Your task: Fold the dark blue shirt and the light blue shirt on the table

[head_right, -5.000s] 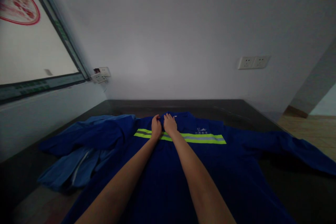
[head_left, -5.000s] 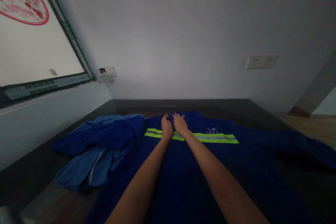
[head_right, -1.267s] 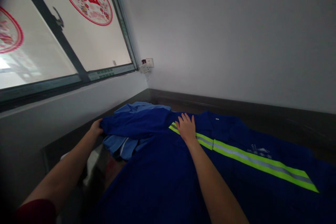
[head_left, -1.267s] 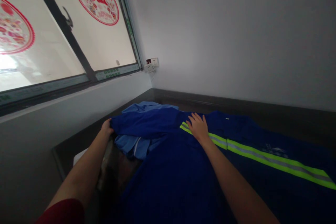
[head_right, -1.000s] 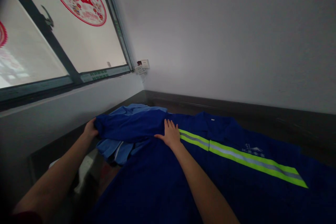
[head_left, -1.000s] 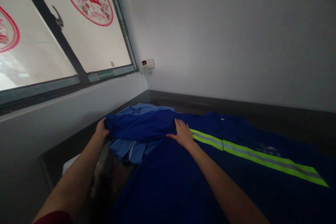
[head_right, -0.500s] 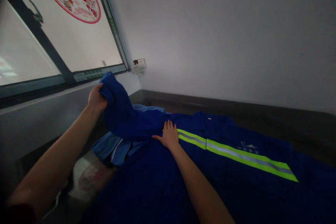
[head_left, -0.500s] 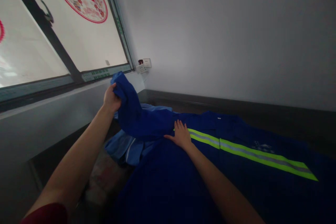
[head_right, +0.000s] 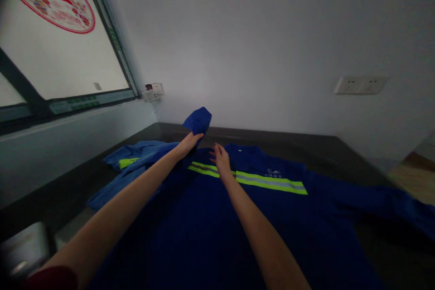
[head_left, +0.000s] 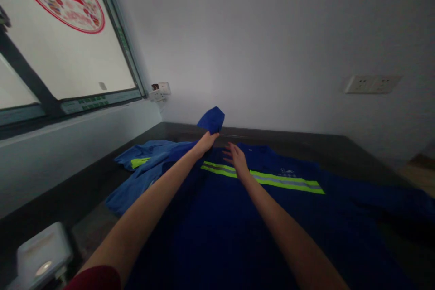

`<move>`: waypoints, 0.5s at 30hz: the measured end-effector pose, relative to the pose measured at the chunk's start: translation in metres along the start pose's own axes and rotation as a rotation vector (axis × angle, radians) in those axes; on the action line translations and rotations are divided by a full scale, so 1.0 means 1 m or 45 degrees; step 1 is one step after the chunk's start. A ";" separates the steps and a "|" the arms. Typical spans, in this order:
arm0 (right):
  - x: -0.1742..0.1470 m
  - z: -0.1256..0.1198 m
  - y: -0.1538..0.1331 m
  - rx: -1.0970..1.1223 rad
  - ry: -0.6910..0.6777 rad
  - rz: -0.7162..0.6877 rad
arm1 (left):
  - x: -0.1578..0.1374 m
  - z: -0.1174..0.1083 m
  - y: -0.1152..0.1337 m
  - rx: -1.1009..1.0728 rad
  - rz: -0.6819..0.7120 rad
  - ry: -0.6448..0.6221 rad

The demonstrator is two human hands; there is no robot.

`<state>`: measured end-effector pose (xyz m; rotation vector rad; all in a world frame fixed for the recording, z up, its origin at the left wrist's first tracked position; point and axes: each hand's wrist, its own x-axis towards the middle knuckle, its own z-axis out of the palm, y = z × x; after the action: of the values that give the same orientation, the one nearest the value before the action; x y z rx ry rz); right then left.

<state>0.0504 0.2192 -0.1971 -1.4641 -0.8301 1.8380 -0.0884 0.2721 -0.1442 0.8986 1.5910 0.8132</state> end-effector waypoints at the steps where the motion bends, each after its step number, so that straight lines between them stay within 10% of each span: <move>1: -0.004 -0.017 -0.009 0.102 0.025 0.092 | -0.009 0.017 -0.009 0.117 0.027 -0.098; 8: -0.044 -0.098 -0.022 0.065 -0.028 0.569 | -0.105 0.089 -0.063 0.978 0.432 -0.623; 15: -0.059 -0.129 -0.008 -0.256 0.075 0.525 | -0.150 0.025 -0.040 1.370 0.798 -0.726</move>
<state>0.1880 0.1882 -0.1804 -1.9226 -0.7410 2.0379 -0.0502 0.1226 -0.1140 2.2347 1.1554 -0.0287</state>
